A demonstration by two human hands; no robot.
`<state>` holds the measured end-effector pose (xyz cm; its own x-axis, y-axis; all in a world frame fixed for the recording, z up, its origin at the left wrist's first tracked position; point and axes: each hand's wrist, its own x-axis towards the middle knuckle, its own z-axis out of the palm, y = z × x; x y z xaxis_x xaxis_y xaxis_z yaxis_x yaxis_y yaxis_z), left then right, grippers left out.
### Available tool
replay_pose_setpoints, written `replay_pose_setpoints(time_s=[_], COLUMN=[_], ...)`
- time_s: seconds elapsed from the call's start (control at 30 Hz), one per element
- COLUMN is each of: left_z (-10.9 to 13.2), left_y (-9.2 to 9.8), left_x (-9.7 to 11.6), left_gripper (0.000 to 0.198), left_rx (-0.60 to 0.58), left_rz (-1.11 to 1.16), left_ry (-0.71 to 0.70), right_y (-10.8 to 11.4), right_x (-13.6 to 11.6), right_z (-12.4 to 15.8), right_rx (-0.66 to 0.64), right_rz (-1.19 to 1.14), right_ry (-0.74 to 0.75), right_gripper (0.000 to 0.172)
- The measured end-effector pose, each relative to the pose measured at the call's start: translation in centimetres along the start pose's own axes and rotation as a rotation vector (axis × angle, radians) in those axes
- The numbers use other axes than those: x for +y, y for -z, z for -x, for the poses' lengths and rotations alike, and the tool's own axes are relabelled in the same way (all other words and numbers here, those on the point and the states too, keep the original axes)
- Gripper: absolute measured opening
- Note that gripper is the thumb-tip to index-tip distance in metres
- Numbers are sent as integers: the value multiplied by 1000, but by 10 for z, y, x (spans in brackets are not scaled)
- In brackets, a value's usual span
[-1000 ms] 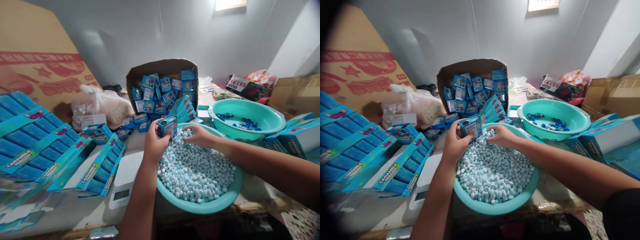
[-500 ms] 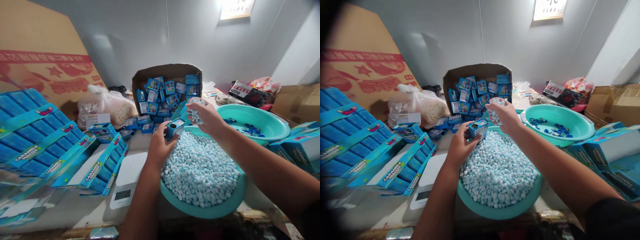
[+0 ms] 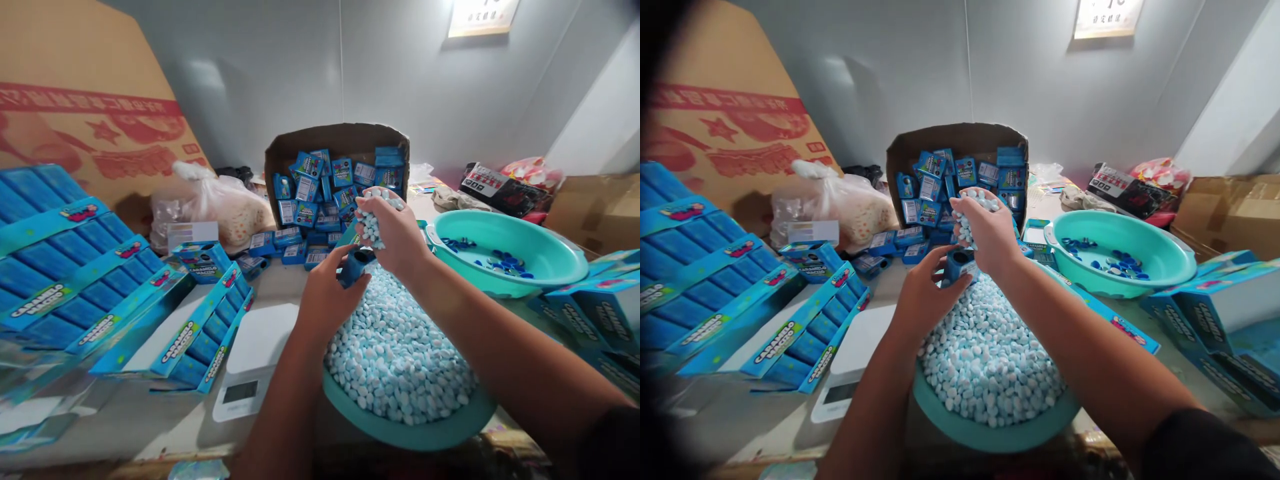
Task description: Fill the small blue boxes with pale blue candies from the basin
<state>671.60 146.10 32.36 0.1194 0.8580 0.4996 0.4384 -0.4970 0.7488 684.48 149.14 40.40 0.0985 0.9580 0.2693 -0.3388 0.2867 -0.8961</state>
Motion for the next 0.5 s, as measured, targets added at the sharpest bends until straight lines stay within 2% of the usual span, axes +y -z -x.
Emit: replay_pose_setpoints(time_s=[0.5], left_z=[6], left_y=[1], left_x=[10], left_gripper=[54], left_rx=[-137], left_rz=[-95], left_ry=[-51], right_y=[13], right_x=[5], right_z=[-2], right_rx=[48], right_rz=[-53], right_ry=[-31], right_gripper=[32])
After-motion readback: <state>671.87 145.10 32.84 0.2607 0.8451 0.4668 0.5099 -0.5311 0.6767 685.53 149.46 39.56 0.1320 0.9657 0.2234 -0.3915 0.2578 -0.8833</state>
